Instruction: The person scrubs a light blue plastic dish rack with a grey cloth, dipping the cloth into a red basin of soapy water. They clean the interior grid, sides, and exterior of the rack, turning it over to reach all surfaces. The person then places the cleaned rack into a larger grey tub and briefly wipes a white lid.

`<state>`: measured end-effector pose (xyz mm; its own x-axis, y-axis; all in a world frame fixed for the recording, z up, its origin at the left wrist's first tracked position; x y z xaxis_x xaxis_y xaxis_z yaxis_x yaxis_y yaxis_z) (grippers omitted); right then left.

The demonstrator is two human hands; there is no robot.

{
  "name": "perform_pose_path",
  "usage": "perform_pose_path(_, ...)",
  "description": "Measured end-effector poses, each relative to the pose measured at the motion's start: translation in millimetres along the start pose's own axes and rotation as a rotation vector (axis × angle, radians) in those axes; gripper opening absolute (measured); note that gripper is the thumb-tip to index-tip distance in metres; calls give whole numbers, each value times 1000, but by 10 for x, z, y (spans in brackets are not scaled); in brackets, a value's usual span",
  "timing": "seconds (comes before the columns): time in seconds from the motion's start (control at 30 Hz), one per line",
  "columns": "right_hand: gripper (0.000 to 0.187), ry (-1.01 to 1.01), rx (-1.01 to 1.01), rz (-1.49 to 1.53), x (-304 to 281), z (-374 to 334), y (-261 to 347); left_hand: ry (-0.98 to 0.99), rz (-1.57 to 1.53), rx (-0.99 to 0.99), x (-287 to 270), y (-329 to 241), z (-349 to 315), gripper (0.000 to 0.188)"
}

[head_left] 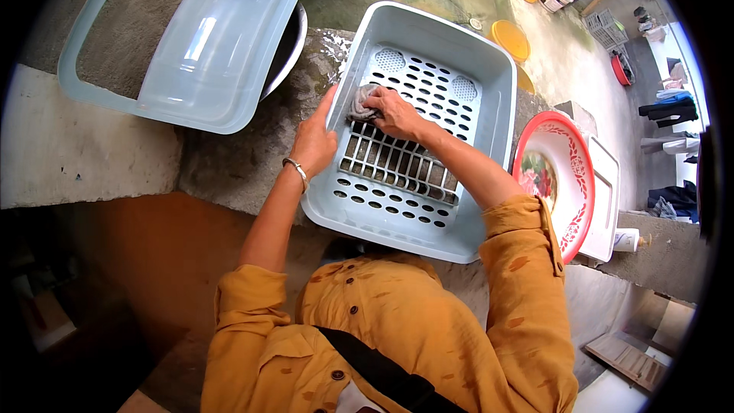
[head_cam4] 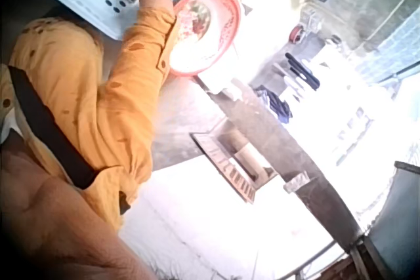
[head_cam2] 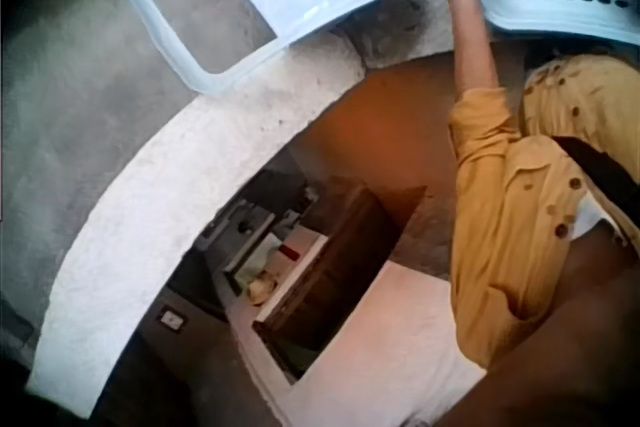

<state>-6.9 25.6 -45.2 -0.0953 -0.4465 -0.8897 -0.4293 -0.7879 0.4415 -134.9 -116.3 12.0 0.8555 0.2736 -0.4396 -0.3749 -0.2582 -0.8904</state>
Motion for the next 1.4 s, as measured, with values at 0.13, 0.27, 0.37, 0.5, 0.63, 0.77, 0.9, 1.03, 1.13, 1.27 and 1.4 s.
perform_pose_path(0.13,34,213,10,-59,-245,-325,-170,-16,-28,-11,-39,-46,-20,80)
perform_pose_path(0.27,30,496,35,-333,-546,-735,-667,-22,-30,30,-18,-61,-7,81)
perform_pose_path(0.37,24,608,66,-428,-760,-821,-697,-15,-20,23,12,-57,2,81)
perform_pose_path(0.5,25,240,144,-272,-766,-364,-409,0,23,5,-2,-71,5,80)
perform_pose_path(0.63,36,-131,-184,173,-245,49,82,-14,11,63,6,-20,-4,80)
perform_pose_path(0.77,27,125,-137,-208,-111,-105,-47,-21,28,52,-32,-32,-10,79)
perform_pose_path(0.9,32,411,-28,-387,-523,-503,-332,-33,-23,69,-24,-73,-24,79)
perform_pose_path(1.03,19,324,170,-546,-863,-575,-491,1,26,-12,11,-68,5,78)
perform_pose_path(1.13,25,-93,268,-323,-881,-383,-413,-3,44,13,13,-47,6,78)
perform_pose_path(1.27,33,-159,-3,-158,-295,-105,-40,4,23,54,9,-16,7,78)
perform_pose_path(1.4,40,78,-117,-246,-123,-308,-122,-4,4,52,-37,-68,-19,77)
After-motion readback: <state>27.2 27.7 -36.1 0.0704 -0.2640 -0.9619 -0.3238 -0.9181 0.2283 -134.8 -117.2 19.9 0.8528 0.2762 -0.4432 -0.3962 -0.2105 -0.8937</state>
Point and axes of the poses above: each hand's wrist, its own z-axis towards the middle knuckle, its own x-axis out of the palm, y = z × x, the point moved 4 cm from there along z, towards the middle knuckle, and after that the axes turned 6 degrees about -z, right-handed, at the moved point
